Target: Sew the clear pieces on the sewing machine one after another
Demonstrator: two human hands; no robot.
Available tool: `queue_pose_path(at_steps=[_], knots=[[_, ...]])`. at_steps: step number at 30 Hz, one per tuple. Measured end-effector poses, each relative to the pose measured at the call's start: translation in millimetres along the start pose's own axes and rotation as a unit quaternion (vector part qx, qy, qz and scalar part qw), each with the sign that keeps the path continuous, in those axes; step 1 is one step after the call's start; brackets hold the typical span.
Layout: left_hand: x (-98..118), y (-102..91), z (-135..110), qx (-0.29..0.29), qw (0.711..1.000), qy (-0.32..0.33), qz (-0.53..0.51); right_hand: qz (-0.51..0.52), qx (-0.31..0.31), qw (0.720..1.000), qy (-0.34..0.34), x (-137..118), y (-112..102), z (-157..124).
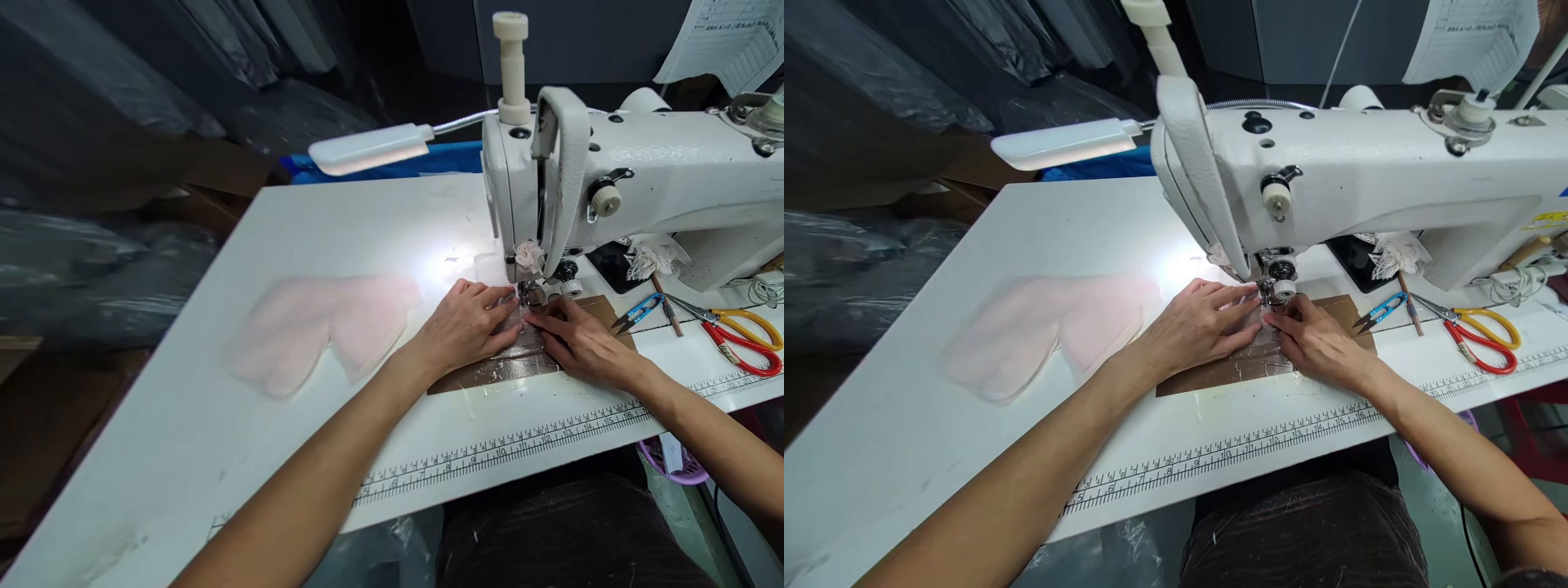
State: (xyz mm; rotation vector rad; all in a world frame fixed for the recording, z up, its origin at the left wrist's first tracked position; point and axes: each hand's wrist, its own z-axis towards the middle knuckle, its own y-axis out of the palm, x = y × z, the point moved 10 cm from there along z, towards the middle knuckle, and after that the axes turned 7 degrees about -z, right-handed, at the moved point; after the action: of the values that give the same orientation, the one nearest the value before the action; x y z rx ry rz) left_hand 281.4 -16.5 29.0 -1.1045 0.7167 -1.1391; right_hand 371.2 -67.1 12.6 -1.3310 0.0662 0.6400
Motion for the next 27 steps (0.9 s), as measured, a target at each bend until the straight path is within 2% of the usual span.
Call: queue_pose_path(at_steps=[4,6,9,11,13,15,17,21,23,25,27], knots=[[-9,-6.1,-1,0.000,0.999,0.003,-0.043,0.054,-0.001,0.998,0.015,7,-8,3],[-16,-24.5,-2,0.028,0.997,-0.001,-0.068,0.084,0.014,0.996,0.038,16,-15,4],[-24,-63.6,-6,0.096,0.993,-0.032,-0.067,0.121,0.054,0.986,0.100,37,-25,4],[-19,-77.6,-9,0.106,0.992,-0.033,-0.051,0.141,0.063,0.979,0.136,48,-26,4],[-5,-73.1,-10,0.070,0.997,0.000,-0.040,0.147,0.040,0.975,0.160,52,-24,5],[10,-56.9,-13,0.020,0.999,0.040,-0.031,0.136,-0.009,0.976,0.170,49,-20,9],[19,-41.7,-15,-0.003,0.998,0.066,-0.022,0.110,-0.071,0.978,0.160,40,-18,15],[30,-32.8,-16,0.046,0.990,0.121,-0.047,0.047,-0.171,0.974,0.138,24,-14,25],[33,-33.7,-16,0.078,0.984,0.140,-0.078,0.026,-0.172,0.972,0.158,26,-12,28],[33,-33.3,-15,0.097,0.979,0.140,-0.114,0.009,-0.127,0.974,0.188,33,-13,28],[33,-30.7,-14,0.103,0.977,0.126,-0.137,-0.005,-0.072,0.979,0.188,36,-15,25]])
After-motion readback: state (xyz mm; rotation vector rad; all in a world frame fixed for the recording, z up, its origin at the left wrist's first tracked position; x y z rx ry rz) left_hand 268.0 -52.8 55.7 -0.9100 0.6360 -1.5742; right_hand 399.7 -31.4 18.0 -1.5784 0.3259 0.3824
